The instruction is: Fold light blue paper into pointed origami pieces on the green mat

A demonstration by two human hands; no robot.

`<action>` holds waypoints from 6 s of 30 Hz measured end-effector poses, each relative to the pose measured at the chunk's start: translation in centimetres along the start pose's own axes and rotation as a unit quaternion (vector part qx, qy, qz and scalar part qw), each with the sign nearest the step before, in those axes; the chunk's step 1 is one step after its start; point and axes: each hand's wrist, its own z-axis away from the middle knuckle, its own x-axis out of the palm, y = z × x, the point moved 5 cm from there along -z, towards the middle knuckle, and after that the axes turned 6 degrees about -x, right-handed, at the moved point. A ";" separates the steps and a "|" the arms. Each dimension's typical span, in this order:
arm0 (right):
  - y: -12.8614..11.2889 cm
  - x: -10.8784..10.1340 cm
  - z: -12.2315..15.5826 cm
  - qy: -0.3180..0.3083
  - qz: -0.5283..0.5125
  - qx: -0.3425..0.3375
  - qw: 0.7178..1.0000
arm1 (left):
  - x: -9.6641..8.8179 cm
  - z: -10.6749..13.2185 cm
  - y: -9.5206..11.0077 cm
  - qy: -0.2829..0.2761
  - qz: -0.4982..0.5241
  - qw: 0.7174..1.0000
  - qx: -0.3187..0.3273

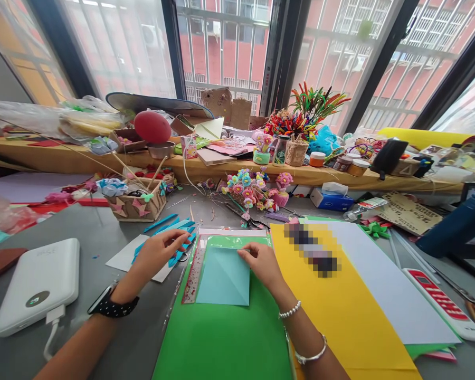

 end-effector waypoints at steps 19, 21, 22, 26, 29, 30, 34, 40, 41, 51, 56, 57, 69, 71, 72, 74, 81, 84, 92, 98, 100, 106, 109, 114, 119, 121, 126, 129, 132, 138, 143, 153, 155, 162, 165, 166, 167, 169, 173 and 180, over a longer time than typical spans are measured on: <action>0.6 0.2 0.1 0.054 0.104 -0.056 0.991 | 2.0 1.3 0.4 -0.026 -0.454 0.882 0.122; 0.7 0.3 0.0 0.054 0.106 -0.058 0.991 | 2.0 1.4 0.5 -0.041 -0.447 0.884 0.126; 0.7 0.3 0.0 0.054 0.106 -0.058 0.991 | 1.9 1.5 0.5 -0.045 -0.446 0.885 0.123; 0.6 0.4 0.0 0.051 0.102 -0.060 0.992 | 1.5 1.5 0.5 -0.052 -0.450 0.885 0.108; 0.5 0.4 0.1 0.048 0.095 -0.059 0.993 | 1.5 1.4 0.6 -0.043 -0.448 0.886 0.113; 0.4 0.4 0.1 0.047 0.093 -0.058 0.993 | 1.6 1.4 0.7 -0.038 -0.446 0.887 0.115; 0.4 0.4 0.1 0.045 0.092 -0.054 0.993 | 1.6 1.3 0.8 -0.016 -0.431 0.893 0.126; 0.3 0.4 0.1 0.047 0.093 -0.055 0.993 | 0.9 1.5 2.1 0.065 -0.451 0.870 0.188; 0.2 0.4 0.1 0.050 0.092 -0.056 0.993 | 0.6 1.5 2.4 0.091 -0.456 0.865 0.188; -2.6 1.2 0.7 -0.024 -0.137 -0.081 0.987 | -0.5 3.4 3.5 0.252 -0.249 0.920 0.165; -3.7 1.9 1.1 -0.051 -0.192 -0.068 0.978 | 0.8 2.8 2.9 0.139 0.011 0.983 0.117; -3.7 1.7 1.1 -0.030 -0.181 -0.066 0.981 | 1.0 2.8 2.9 0.131 0.034 0.985 0.110; -3.4 3.4 1.5 -0.099 -0.290 0.035 0.951 | 2.3 4.9 4.5 0.169 -0.216 0.901 0.337; -3.0 3.2 1.3 -0.068 -0.297 0.037 0.952 | 2.8 4.9 4.7 0.131 -0.186 0.912 0.341; -2.8 2.9 1.2 -0.050 -0.296 0.035 0.953 | 2.9 4.7 4.8 0.113 -0.158 0.923 0.332; -2.6 2.4 1.0 -0.016 -0.288 0.030 0.957 | 3.2 4.4 4.8 0.080 -0.087 0.948 0.295; -3.4 2.1 1.1 -0.022 -0.291 -0.001 0.956 | 4.1 3.2 3.7 -0.072 0.287 0.954 0.056; -3.6 2.2 1.2 -0.033 -0.306 -0.007 0.952 | 4.4 2.8 3.3 -0.111 0.370 0.922 -0.005; -3.7 2.5 1.3 -0.071 -0.356 -0.011 0.932 | 6.1 2.9 2.3 -0.210 0.489 0.837 -0.129; -3.2 2.9 1.5 -0.060 -0.376 0.035 0.924 | 7.4 3.5 2.7 -0.245 0.519 0.807 -0.143; -3.0 3.1 1.4 -0.065 -0.394 0.034 0.916 | 7.4 3.6 2.6 -0.245 0.531 0.796 -0.157; -3.4 3.6 1.6 -0.120 -0.428 -0.009 0.896 | 7.1 3.4 2.4 -0.239 0.559 0.774 -0.180; -3.5 3.8 1.7 -0.107 -0.438 0.007 0.892 | 7.2 3.6 2.3 -0.222 0.541 0.790 -0.186; -3.5 3.8 1.7 -0.085 -0.470 0.029 0.878 | 7.4 3.4 2.4 -0.227 0.485 0.833 -0.142; -2.5 2.4 1.1 -0.026 -0.488 0.043 0.871 | 5.6 3.0 3.4 -0.173 0.308 0.935 0.035; -1.9 1.5 0.7 0.014 -0.494 0.053 0.868 | 5.5 3.8 4.1 -0.170 0.170 0.960 0.147; -0.8 0.1 0.3 0.103 -0.496 0.067 0.860 | 7.6 5.7 4.2 -0.178 -0.139 0.925 0.305; -0.3 -0.1 0.2 0.138 -0.496 0.074 0.854 | 8.3 5.7 4.0 -0.181 -0.187 0.909 0.326; 0.0 -0.1 0.2 0.151 -0.474 0.083 0.864 | 8.1 5.6 4.2 -0.171 -0.190 0.902 0.349; -0.7 -0.8 0.1 0.120 -0.287 0.052 0.949 | 7.1 5.1 4.3 -0.152 -0.177 0.896 0.379; -0.5 -0.5 -0.1 0.035 -0.227 0.048 0.972 | 4.8 4.1 4.6 -0.065 -0.148 0.911 0.379; -0.5 0.4 0.4 -0.033 -0.348 0.068 0.935 | 2.4 2.1 3.7 -0.081 0.118 0.964 0.222; -0.7 0.1 0.4 -0.007 -0.348 0.048 0.936 | 2.3 1.8 3.3 -0.061 0.219 0.961 0.160; -1.3 0.2 0.5 0.007 -0.358 0.016 0.933 | 4.4 1.9 2.2 -0.175 0.349 0.920 -0.029; -1.5 0.1 0.5 -0.002 -0.354 0.006 0.935 | 4.1 1.7 2.0 -0.171 0.304 0.937 -0.023; -1.6 0.1 0.5 -0.001 -0.357 0.008 0.934 | 3.8 1.7 2.0 -0.160 0.295 0.942 -0.026; -1.6 0.0 0.5 0.002 -0.362 0.011 0.932 | 3.4 1.6 1.9 -0.152 0.294 0.943 -0.033; -1.7 0.0 0.4 0.010 -0.376 0.022 0.926 | 2.8 1.5 1.9 -0.138 0.328 0.933 -0.058; -1.8 0.3 0.6 0.047 -0.419 0.033 0.906 | 2.9 1.9 2.1 -0.131 0.490 0.853 -0.124; -2.2 1.3 0.9 0.056 -0.439 0.014 0.897 | 5.5 3.0 2.4 -0.134 0.535 0.820 -0.152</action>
